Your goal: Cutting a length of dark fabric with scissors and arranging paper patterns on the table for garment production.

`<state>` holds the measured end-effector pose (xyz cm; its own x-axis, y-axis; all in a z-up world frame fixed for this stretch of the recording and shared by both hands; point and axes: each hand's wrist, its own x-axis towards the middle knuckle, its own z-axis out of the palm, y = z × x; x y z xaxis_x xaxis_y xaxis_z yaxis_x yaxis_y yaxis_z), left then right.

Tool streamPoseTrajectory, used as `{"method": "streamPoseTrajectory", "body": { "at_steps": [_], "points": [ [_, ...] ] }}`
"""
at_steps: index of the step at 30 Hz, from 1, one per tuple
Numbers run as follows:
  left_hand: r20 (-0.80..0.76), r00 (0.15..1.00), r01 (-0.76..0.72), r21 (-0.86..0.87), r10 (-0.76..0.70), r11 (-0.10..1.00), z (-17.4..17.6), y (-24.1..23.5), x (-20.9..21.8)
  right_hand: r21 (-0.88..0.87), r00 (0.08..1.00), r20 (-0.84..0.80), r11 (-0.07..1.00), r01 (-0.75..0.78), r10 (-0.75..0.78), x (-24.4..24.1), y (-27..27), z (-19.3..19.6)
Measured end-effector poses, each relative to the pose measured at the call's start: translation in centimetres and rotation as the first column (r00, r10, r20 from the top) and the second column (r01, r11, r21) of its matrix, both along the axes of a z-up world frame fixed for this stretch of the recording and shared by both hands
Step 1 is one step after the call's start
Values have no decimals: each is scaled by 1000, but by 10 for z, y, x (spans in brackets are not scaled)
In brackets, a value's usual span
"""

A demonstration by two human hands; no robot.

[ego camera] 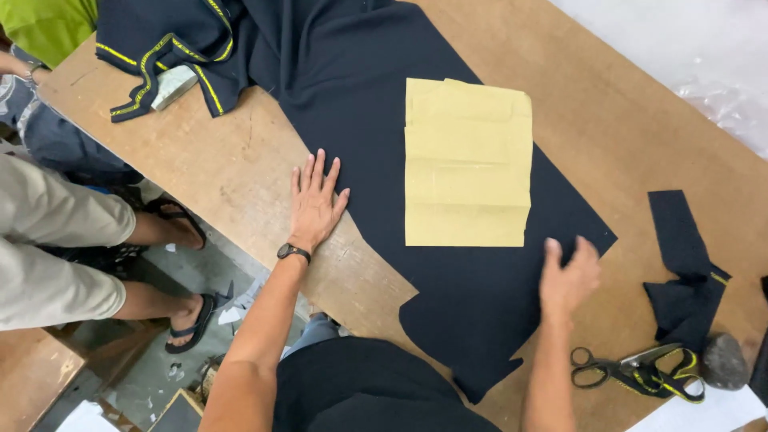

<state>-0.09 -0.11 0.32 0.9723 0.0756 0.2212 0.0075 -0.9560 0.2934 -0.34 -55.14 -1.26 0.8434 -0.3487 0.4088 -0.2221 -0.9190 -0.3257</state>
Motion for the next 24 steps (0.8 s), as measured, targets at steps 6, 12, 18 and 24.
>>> {"method": "streamPoseTrajectory", "body": {
  "at_steps": [6,12,18,24],
  "points": [
    [-9,1000,1,-11,-1,1000,1,1,3,131,983,-167,990,-54,76,-4,90,25],
    [7,1000,7,-21,-6,1000,-3,1,5,391,968,-232,920,3,96,-9,114,19],
    [42,999,2,-31,-1,1000,-10,3,6,231,962,-199,963,-139,186,-27,168,50],
    [44,999,19,-14,-19,1000,-17,1,6,115,977,-71,975,-191,199,-46,181,24]
  ]
}}
